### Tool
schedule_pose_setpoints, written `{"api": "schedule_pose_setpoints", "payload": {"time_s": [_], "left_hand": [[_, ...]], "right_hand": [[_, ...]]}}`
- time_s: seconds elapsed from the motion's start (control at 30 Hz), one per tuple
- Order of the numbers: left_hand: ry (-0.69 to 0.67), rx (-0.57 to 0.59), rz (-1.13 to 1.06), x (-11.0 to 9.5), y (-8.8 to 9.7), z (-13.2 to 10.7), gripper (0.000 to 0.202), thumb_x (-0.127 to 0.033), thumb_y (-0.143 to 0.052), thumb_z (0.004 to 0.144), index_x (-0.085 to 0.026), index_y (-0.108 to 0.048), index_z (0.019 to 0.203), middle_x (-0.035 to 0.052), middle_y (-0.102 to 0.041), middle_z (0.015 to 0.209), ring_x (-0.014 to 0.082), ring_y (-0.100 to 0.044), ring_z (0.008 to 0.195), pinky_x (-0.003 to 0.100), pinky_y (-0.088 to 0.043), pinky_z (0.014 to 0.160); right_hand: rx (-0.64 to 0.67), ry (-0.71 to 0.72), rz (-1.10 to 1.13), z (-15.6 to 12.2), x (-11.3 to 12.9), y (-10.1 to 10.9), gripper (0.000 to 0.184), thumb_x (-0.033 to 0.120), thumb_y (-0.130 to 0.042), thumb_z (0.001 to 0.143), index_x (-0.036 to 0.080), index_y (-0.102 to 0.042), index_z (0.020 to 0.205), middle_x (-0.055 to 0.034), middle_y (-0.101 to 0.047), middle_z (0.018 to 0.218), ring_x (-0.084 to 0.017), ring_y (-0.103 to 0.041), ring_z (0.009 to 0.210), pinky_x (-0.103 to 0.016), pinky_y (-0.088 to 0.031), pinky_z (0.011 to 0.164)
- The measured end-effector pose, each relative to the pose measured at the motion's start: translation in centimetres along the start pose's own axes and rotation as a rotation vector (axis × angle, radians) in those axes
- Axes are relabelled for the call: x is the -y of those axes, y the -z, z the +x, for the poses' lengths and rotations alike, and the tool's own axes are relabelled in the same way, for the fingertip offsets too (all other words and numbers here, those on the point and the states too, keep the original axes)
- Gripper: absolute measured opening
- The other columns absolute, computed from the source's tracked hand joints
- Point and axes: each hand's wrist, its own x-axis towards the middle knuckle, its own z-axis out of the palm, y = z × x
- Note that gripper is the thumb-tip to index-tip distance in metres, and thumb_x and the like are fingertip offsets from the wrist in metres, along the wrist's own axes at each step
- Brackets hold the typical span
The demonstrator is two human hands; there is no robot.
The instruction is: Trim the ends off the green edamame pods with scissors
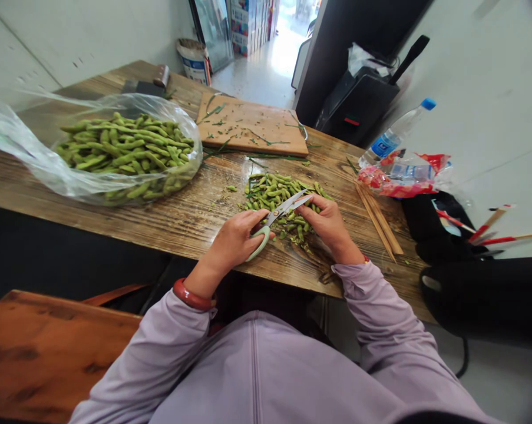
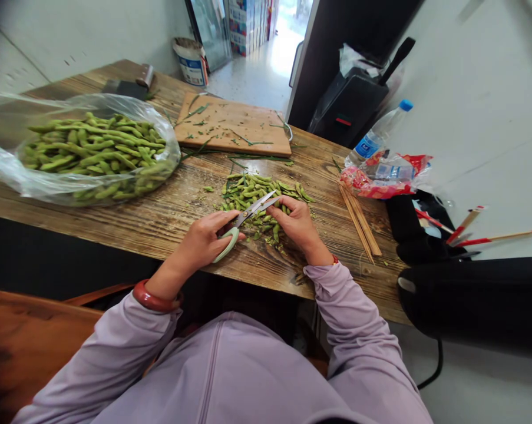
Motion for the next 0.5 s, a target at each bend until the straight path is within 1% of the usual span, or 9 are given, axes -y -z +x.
{"api": "schedule_pose_setpoints", "payload": {"time_s": [0.17,0.37,0.5], "left_hand": [[0.01,0.001,0.013,0.11,-0.03,-0.08,0.045,-0.04,-0.066,0.091,-0.014,-0.068,0.128,0.0119,-0.075,0.109,0.0252,-0.069,0.1,0.035,-0.054,0.092],[0.014,-0.013,-0.015,0.11,-0.07,-0.04,0.042,-0.037,-0.068,0.089,-0.016,-0.07,0.125,0.0133,-0.076,0.118,0.026,-0.071,0.108,0.033,-0.054,0.096],[0.023,-0.024,-0.03,0.1,-0.08,-0.04,0.042,-0.037,-0.068,0.089,-0.017,-0.07,0.125,0.0129,-0.077,0.118,0.0265,-0.072,0.107,0.034,-0.055,0.096]], "right_hand": [[-0.014,-0.016,-0.006,0.03,-0.31,-0.21,0.022,0.041,-0.073,0.082,0.019,-0.072,0.078,0.0002,-0.068,0.076,-0.015,-0.058,0.075,-0.028,-0.046,0.074],[-0.02,-0.02,0.014,0.09,-0.33,-0.31,0.018,0.037,-0.072,0.08,0.02,-0.07,0.077,0.0012,-0.065,0.074,-0.014,-0.056,0.073,-0.028,-0.044,0.074],[-0.009,-0.013,0.014,0.13,-0.15,-0.21,0.019,0.038,-0.071,0.081,0.019,-0.07,0.078,0.0008,-0.066,0.076,-0.015,-0.057,0.074,-0.028,-0.045,0.076]]}}
